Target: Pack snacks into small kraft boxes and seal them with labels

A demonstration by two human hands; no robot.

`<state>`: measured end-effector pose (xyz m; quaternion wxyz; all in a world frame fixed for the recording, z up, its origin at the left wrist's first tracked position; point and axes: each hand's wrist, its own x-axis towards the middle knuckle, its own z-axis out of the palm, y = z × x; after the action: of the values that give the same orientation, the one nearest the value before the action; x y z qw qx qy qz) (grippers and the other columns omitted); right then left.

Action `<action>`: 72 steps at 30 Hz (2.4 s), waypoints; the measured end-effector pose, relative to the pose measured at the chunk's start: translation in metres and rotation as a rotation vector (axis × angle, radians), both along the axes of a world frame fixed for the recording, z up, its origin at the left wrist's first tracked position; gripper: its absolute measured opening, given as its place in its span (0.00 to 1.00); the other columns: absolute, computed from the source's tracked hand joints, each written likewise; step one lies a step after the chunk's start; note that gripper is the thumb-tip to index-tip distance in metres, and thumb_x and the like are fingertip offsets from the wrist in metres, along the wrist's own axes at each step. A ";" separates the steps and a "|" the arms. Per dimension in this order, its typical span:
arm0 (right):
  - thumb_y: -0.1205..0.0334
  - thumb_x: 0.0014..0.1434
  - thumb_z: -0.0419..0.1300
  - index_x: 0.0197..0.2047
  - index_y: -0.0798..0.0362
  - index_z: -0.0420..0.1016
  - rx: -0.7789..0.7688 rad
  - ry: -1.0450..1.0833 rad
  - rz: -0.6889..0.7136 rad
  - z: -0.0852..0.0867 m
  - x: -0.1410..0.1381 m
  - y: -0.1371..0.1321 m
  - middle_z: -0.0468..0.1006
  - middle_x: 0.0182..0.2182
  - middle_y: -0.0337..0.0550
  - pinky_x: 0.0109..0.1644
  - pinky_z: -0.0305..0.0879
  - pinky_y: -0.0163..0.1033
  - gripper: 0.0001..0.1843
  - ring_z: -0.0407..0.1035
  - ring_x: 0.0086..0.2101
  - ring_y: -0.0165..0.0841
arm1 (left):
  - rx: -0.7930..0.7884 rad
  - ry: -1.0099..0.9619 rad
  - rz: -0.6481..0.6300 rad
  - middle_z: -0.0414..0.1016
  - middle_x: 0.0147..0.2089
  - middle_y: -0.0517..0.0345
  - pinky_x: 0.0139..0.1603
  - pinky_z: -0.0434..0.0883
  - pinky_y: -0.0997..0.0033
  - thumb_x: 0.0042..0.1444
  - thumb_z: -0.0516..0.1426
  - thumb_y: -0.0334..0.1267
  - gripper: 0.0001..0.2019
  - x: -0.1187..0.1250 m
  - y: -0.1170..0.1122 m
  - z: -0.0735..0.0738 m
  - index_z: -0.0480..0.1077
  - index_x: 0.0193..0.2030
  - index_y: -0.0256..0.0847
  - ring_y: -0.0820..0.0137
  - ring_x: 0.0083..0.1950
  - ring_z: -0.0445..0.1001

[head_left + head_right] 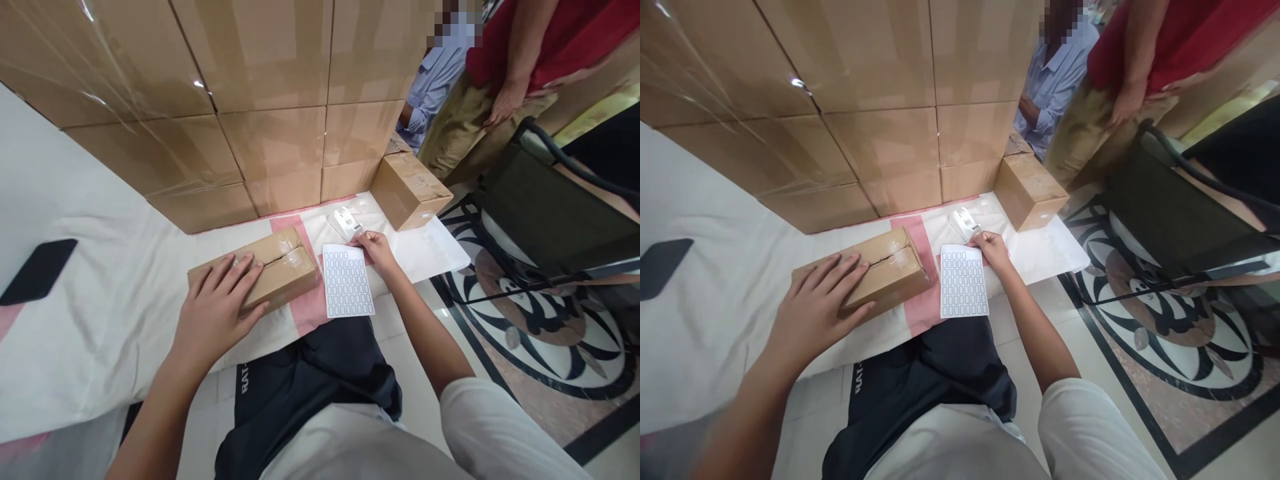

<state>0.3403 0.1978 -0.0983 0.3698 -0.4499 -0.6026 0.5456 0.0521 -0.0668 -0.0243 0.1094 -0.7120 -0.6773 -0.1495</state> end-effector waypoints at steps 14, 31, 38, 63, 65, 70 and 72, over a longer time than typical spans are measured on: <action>0.54 0.60 0.62 0.28 0.53 0.80 0.120 -0.007 0.464 0.115 -0.096 -0.087 0.74 0.33 0.39 0.48 0.61 0.37 0.14 0.69 0.38 0.32 | 0.006 0.016 0.016 0.64 0.73 0.49 0.68 0.60 0.45 0.64 0.55 0.47 0.29 0.007 -0.002 0.006 0.63 0.71 0.45 0.49 0.72 0.62; 0.65 0.41 0.61 0.28 0.54 0.75 -0.270 -0.165 0.312 0.123 -0.123 -0.094 0.77 0.28 0.40 0.33 0.59 0.34 0.07 0.69 0.33 0.34 | 0.034 -0.063 0.042 0.63 0.73 0.51 0.68 0.60 0.44 0.64 0.55 0.50 0.29 0.002 -0.007 0.002 0.65 0.70 0.44 0.50 0.72 0.61; 0.66 0.40 0.62 0.29 0.54 0.72 -0.351 -0.088 0.236 0.120 -0.125 -0.083 0.77 0.34 0.42 0.36 0.63 0.37 0.08 0.68 0.36 0.34 | -0.001 -0.088 0.108 0.64 0.72 0.50 0.70 0.58 0.43 0.64 0.56 0.48 0.28 0.011 0.000 0.005 0.65 0.69 0.46 0.50 0.72 0.60; 0.74 0.46 0.64 0.66 0.56 0.66 -0.125 -0.466 0.819 0.161 -0.122 -0.059 0.78 0.31 0.40 0.26 0.53 0.31 0.42 0.59 0.23 0.25 | -0.006 -0.077 0.348 0.59 0.75 0.44 0.71 0.55 0.34 0.66 0.54 0.45 0.29 0.059 0.009 0.008 0.61 0.71 0.38 0.48 0.75 0.55; 0.75 0.47 0.63 0.75 0.51 0.50 -0.138 -0.500 0.815 0.172 -0.121 -0.069 0.81 0.40 0.43 0.27 0.55 0.32 0.54 0.59 0.23 0.25 | -0.013 -0.087 0.350 0.60 0.74 0.44 0.71 0.56 0.34 0.66 0.54 0.45 0.29 0.057 0.010 0.009 0.62 0.71 0.38 0.48 0.74 0.56; 0.77 0.50 0.59 0.78 0.54 0.38 -0.166 -0.501 0.726 0.180 -0.128 -0.081 0.81 0.39 0.45 0.24 0.50 0.32 0.57 0.53 0.20 0.23 | -0.006 -0.108 0.355 0.61 0.74 0.44 0.71 0.56 0.35 0.64 0.55 0.44 0.29 0.053 0.013 0.008 0.62 0.71 0.39 0.49 0.73 0.57; 0.77 0.51 0.57 0.79 0.57 0.32 -0.176 -0.448 0.726 0.177 -0.132 -0.075 0.79 0.30 0.39 0.23 0.49 0.31 0.58 0.52 0.19 0.24 | 0.003 -0.108 0.357 0.61 0.74 0.44 0.71 0.56 0.37 0.64 0.55 0.44 0.29 0.053 0.012 0.007 0.63 0.70 0.40 0.49 0.73 0.58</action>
<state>0.2080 0.1225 0.0792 -0.0259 -0.3461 -0.7382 0.5784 0.1048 -0.0545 -0.0169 0.0987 -0.5712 -0.7976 -0.1666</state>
